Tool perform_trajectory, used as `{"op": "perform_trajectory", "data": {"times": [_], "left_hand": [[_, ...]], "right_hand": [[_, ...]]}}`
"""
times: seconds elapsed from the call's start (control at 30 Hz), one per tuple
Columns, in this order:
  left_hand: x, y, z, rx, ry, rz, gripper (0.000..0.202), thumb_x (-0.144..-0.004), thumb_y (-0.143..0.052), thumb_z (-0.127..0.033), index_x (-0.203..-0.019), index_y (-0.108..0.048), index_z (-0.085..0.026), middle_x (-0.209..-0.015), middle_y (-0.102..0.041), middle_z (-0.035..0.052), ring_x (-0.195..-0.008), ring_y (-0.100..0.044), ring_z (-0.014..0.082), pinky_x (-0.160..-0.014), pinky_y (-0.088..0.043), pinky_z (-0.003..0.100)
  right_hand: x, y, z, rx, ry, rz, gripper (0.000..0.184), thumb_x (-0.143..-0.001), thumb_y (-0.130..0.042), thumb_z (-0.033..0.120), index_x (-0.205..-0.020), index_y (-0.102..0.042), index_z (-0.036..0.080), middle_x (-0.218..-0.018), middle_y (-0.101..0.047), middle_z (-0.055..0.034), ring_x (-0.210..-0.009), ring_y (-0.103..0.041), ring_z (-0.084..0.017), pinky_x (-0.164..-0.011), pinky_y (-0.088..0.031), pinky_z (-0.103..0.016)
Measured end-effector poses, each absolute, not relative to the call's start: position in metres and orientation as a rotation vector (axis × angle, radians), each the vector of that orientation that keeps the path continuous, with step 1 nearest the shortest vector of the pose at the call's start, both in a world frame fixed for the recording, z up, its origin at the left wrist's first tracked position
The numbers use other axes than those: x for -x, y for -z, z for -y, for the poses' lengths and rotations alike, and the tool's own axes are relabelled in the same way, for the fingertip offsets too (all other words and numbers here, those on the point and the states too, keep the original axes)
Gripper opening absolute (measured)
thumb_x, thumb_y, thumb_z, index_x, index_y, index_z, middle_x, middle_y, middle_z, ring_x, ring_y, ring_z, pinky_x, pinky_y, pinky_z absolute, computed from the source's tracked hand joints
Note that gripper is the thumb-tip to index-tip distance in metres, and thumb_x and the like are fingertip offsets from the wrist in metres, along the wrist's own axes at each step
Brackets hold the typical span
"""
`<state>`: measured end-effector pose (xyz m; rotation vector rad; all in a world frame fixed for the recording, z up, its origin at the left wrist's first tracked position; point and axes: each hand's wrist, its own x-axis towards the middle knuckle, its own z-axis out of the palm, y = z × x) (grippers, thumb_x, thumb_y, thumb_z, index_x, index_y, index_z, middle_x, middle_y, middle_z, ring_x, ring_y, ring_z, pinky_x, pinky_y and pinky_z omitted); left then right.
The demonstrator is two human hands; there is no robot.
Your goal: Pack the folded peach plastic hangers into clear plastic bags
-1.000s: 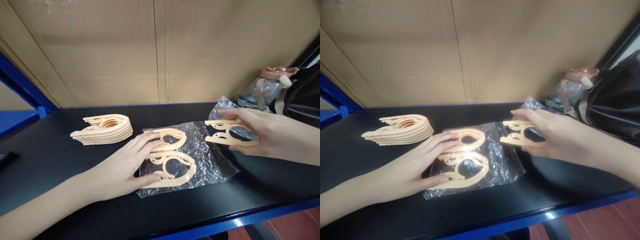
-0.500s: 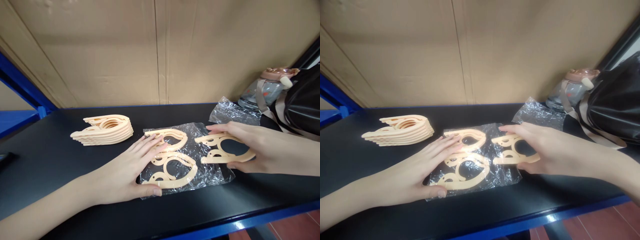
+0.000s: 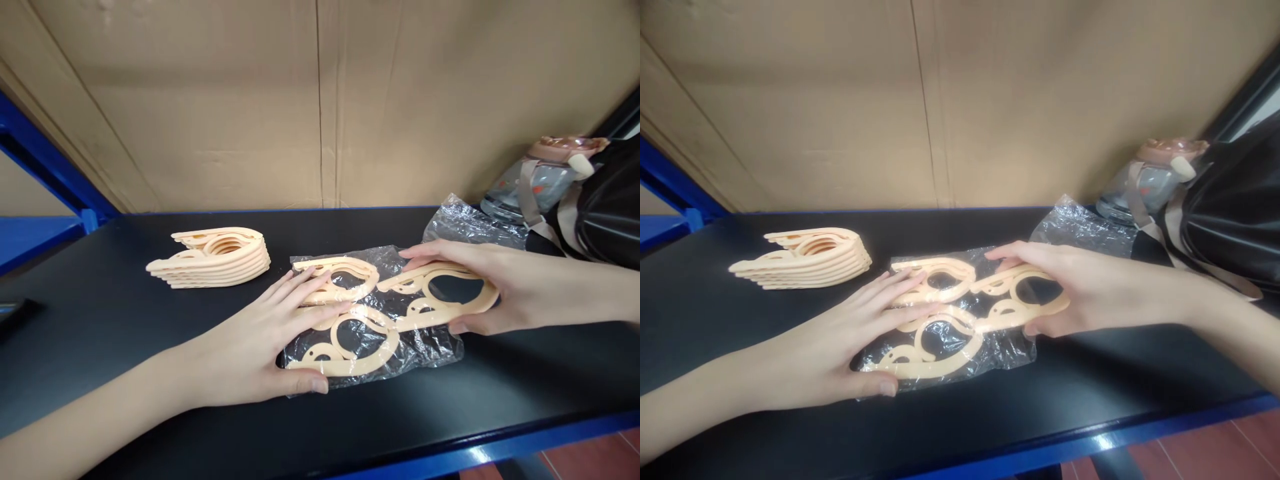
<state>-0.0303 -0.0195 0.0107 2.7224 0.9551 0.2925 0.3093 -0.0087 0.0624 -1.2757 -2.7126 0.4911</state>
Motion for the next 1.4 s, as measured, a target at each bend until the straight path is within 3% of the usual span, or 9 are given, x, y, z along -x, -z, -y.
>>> {"op": "perform_trajectory", "data": {"times": [0.13,0.37,0.57,0.7,0.9,1.13,1.3,1.4], "left_hand": [[0.03,-0.011,0.019,-2.716,-0.288,-0.964,0.073,-0.083,-0.054,-0.07,-0.147,-0.036,-0.041,-0.16,-0.024,0.002,-0.148,-0.015,0.0356,-0.117,-0.017,0.061],[0.031,-0.009,0.019,-2.725,-0.292,-0.947,0.074,-0.082,-0.055,-0.07,-0.147,-0.035,-0.041,-0.16,-0.025,0.0013,-0.148,-0.015,0.0339,-0.118,-0.014,0.059],[0.031,-0.009,0.018,-2.725,-0.288,-0.95,0.073,-0.083,-0.054,-0.07,-0.147,-0.035,-0.04,-0.161,-0.023,0.0017,-0.148,-0.014,0.0334,-0.118,-0.015,0.059],[0.032,-0.009,0.016,-2.731,-0.28,-0.908,0.075,-0.082,-0.058,-0.067,-0.148,-0.036,-0.038,-0.16,-0.024,0.0032,-0.147,-0.016,0.0352,-0.117,-0.014,0.061],[0.032,-0.008,0.016,-2.727,-0.31,-0.919,0.074,-0.082,-0.058,-0.067,-0.147,-0.036,-0.04,-0.16,-0.026,0.0023,-0.147,-0.018,0.0343,-0.118,-0.014,0.06],[0.032,-0.012,0.013,-2.734,-0.187,-0.869,0.076,-0.084,-0.057,-0.065,-0.15,-0.031,-0.037,-0.161,-0.021,0.0035,-0.147,-0.015,0.0354,-0.118,-0.011,0.061],[0.033,-0.012,0.013,-2.741,-0.139,-0.88,0.077,-0.085,-0.055,-0.066,-0.151,-0.028,-0.036,-0.162,-0.016,0.004,-0.149,-0.008,0.0341,-0.118,-0.011,0.061],[0.033,-0.012,0.013,-2.743,-0.14,-0.882,0.076,-0.086,-0.054,-0.065,-0.151,-0.028,-0.036,-0.162,-0.017,0.0034,-0.149,-0.008,0.034,-0.118,-0.01,0.061]], "right_hand": [[-0.297,-0.058,0.014,1.219,-0.459,2.705,0.069,-0.081,-0.068,0.044,-0.142,-0.036,0.033,-0.144,-0.047,-0.0045,-0.127,-0.052,-0.026,-0.099,-0.052,-0.035],[-0.294,-0.049,0.018,1.215,-0.603,2.668,0.073,-0.074,-0.073,0.043,-0.14,-0.042,0.036,-0.138,-0.055,-0.0021,-0.117,-0.06,-0.026,-0.089,-0.057,-0.037],[-0.285,-0.032,0.02,1.122,-0.681,2.61,0.072,-0.074,-0.074,0.043,-0.14,-0.047,0.031,-0.138,-0.055,-0.0053,-0.123,-0.056,-0.027,-0.1,-0.051,-0.042],[-0.283,-0.028,0.019,1.147,-0.752,2.576,0.073,-0.077,-0.072,0.043,-0.144,-0.041,0.034,-0.139,-0.054,-0.0062,-0.121,-0.058,-0.028,-0.098,-0.053,-0.044],[-0.301,-0.035,0.019,1.261,-0.577,2.665,0.09,-0.077,-0.072,0.046,-0.152,-0.023,0.038,-0.142,-0.052,-0.005,-0.123,-0.057,-0.03,-0.096,-0.053,-0.043],[-0.312,-0.043,0.022,1.351,-0.42,2.776,0.094,-0.072,-0.073,0.052,-0.151,-0.025,0.037,-0.147,-0.047,-0.0055,-0.125,-0.055,-0.033,-0.089,-0.057,-0.04],[-0.317,-0.043,0.026,1.366,-0.396,2.762,0.091,-0.071,-0.074,0.037,-0.15,-0.028,0.037,-0.143,-0.052,-0.0041,-0.121,-0.058,-0.033,-0.084,-0.06,-0.036],[-0.32,-0.044,0.027,1.385,-0.432,2.707,0.093,-0.071,-0.074,0.037,-0.151,-0.025,0.038,-0.139,-0.054,-0.0028,-0.118,-0.06,-0.031,-0.087,-0.06,-0.036]]}}
